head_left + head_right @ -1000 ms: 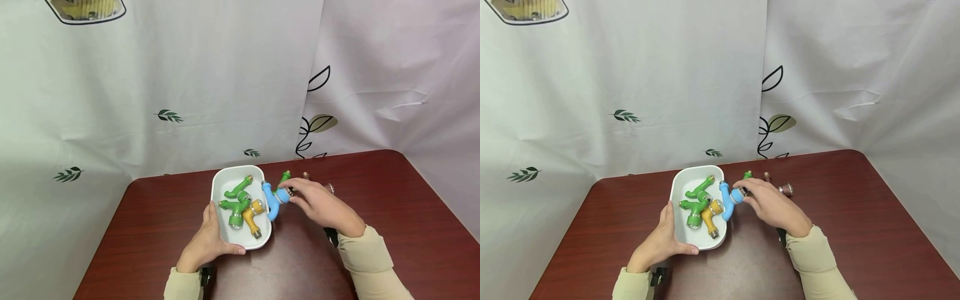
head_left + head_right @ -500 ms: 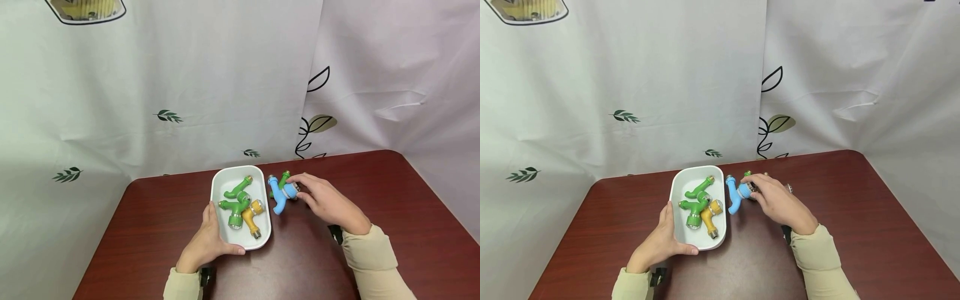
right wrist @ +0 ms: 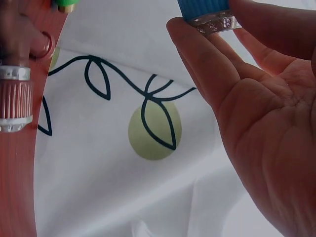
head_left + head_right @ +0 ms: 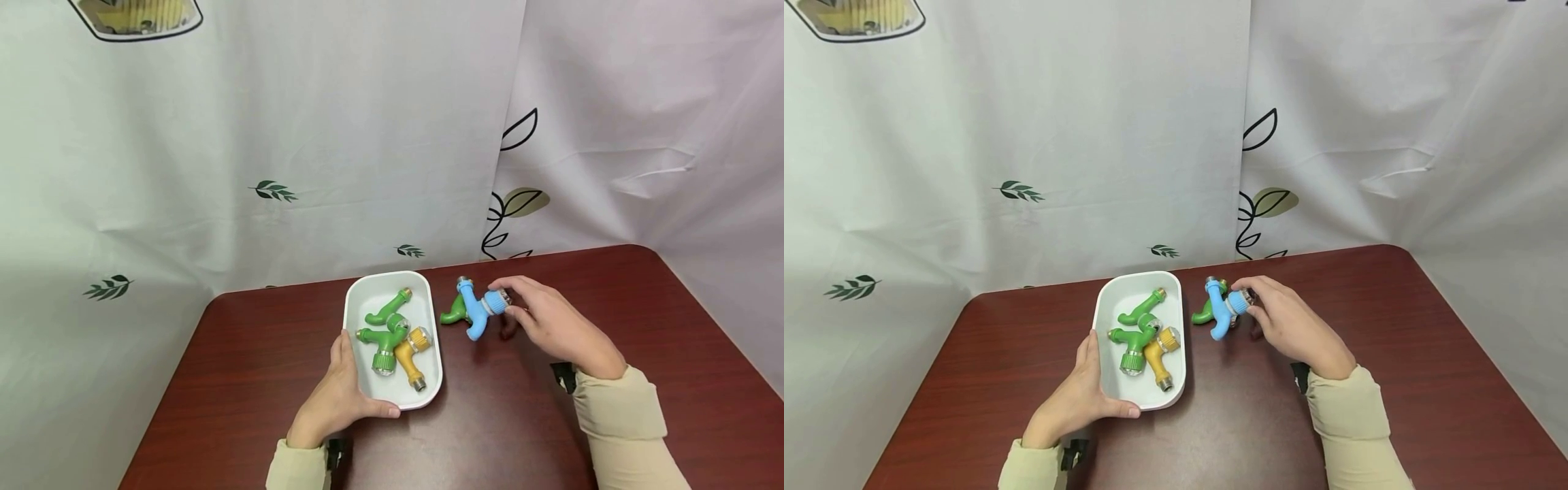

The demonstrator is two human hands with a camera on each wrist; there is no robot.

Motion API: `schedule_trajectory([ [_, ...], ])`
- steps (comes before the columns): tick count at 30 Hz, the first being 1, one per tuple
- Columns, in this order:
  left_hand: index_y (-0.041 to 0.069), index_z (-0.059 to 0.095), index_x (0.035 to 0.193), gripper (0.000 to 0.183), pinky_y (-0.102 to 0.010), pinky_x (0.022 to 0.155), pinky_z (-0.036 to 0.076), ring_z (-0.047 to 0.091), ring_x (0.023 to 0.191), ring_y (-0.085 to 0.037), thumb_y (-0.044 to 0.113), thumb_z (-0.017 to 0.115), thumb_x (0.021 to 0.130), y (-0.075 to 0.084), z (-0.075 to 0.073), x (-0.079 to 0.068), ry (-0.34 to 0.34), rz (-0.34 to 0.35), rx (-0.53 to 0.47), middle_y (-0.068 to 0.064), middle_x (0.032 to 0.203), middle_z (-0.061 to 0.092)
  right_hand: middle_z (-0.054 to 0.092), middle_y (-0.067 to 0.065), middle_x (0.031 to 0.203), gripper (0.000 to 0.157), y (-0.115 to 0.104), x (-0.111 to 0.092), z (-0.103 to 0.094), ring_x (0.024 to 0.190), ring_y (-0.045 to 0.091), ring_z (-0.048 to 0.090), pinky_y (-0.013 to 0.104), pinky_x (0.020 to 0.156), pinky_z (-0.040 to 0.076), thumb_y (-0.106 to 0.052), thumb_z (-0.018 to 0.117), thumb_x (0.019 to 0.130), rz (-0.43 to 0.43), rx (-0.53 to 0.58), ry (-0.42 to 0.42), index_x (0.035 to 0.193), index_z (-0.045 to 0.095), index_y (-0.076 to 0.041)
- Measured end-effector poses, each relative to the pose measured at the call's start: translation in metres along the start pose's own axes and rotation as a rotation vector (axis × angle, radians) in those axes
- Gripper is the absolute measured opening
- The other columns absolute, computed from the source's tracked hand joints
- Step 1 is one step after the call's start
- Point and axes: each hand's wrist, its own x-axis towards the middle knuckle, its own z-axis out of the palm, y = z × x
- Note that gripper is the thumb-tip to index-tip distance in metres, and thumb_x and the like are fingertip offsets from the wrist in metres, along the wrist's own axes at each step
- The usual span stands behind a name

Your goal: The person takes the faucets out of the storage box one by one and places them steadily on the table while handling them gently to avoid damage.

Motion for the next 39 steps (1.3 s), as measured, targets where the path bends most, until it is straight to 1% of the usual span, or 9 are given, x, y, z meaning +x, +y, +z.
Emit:
schedule_trajectory([
  [3,-0.007,-0.006,0.157,0.161,-0.047,0.107,0.041,0.032,0.143,-0.038,0.059,0.095,0.051,0.0,0.0,0.0,0.001,0.001,0.003,-0.023,0.164,0.002,0.063,0.003,0.113,0.036,0.002,-0.001,-0.002,0.081,0.01,0.063,0.041,0.084,0.048,0.004,0.062,0.095,0.009,0.001,0.0,0.128,0.058,-0.008],
  [4,-0.007,-0.006,0.157,0.161,-0.047,0.107,0.041,0.032,0.143,-0.039,0.059,0.095,0.051,0.0,0.0,0.0,0.001,0.002,0.004,-0.023,0.164,0.002,0.064,0.003,0.113,0.036,0.003,-0.001,-0.003,0.083,0.011,0.064,0.042,0.084,0.048,0.004,0.063,0.095,0.006,-0.002,0.005,0.128,0.058,-0.008],
  [9,-0.007,-0.006,0.157,0.161,-0.047,0.107,0.04,0.032,0.143,-0.039,0.058,0.096,0.051,-0.001,0.0,0.0,0.001,0.006,0.005,-0.023,0.164,0.002,0.063,0.009,0.126,0.042,0.007,-0.004,-0.003,0.108,0.023,0.061,0.046,0.09,0.047,0.004,0.064,0.093,-0.046,-0.05,0.042,0.134,0.057,-0.005],
  [12,-0.007,-0.006,0.157,0.161,-0.047,0.107,0.04,0.032,0.143,-0.039,0.058,0.096,0.051,-0.001,0.001,0.001,0.0,0.007,0.004,-0.023,0.164,0.002,0.061,0.011,0.129,0.044,0.01,-0.004,-0.004,0.114,0.027,0.059,0.047,0.091,0.046,0.004,0.064,0.093,-0.063,-0.071,0.049,0.136,0.058,-0.005],
  [16,-0.006,-0.006,0.157,0.161,-0.047,0.107,0.041,0.032,0.144,-0.039,0.058,0.096,0.051,-0.001,0.001,0.001,-0.001,0.009,0.001,-0.023,0.164,0.002,0.061,0.009,0.128,0.041,0.012,-0.006,-0.007,0.109,0.023,0.058,0.044,0.088,0.046,0.005,0.064,0.093,-0.035,-0.062,0.051,0.133,0.061,-0.007],
  [23,-0.006,-0.007,0.157,0.161,-0.046,0.108,0.04,0.029,0.145,-0.037,0.057,0.096,0.051,-0.002,0.001,0.001,-0.005,0.0,-0.005,-0.022,0.165,0.001,0.06,0.01,0.125,0.04,0.018,-0.012,-0.01,0.103,0.025,0.058,0.045,0.087,0.045,0.006,0.064,0.093,0.035,-0.056,0.061,0.131,0.059,-0.007],
  [29,-0.007,-0.006,0.157,0.16,-0.047,0.107,0.04,0.031,0.144,-0.039,0.058,0.096,0.051,-0.002,0.0,0.001,-0.003,0.007,-0.004,-0.022,0.164,0.001,0.06,0.01,0.122,0.04,0.025,-0.017,-0.012,0.096,0.022,0.057,0.04,0.082,0.044,0.008,0.064,0.091,0.022,-0.082,0.101,0.129,0.059,-0.007],
  [36,-0.007,-0.006,0.157,0.161,-0.046,0.107,0.04,0.032,0.143,-0.038,0.059,0.095,0.051,-0.001,0.001,0.0,0.001,0.004,-0.004,-0.023,0.164,0.002,0.058,0.015,0.123,0.04,0.034,-0.023,-0.017,0.102,0.028,0.056,0.046,0.084,0.045,0.01,0.061,0.092,0.044,-0.083,0.084,0.129,0.056,-0.004],
  [39,-0.007,-0.006,0.157,0.161,-0.046,0.107,0.041,0.033,0.143,-0.038,0.06,0.095,0.051,-0.001,0.0,0.001,0.003,0.005,-0.003,-0.023,0.164,0.001,0.058,0.015,0.122,0.039,0.038,-0.026,-0.019,0.102,0.028,0.056,0.045,0.083,0.045,0.011,0.061,0.092,0.044,-0.1,0.094,0.128,0.056,-0.002],
])
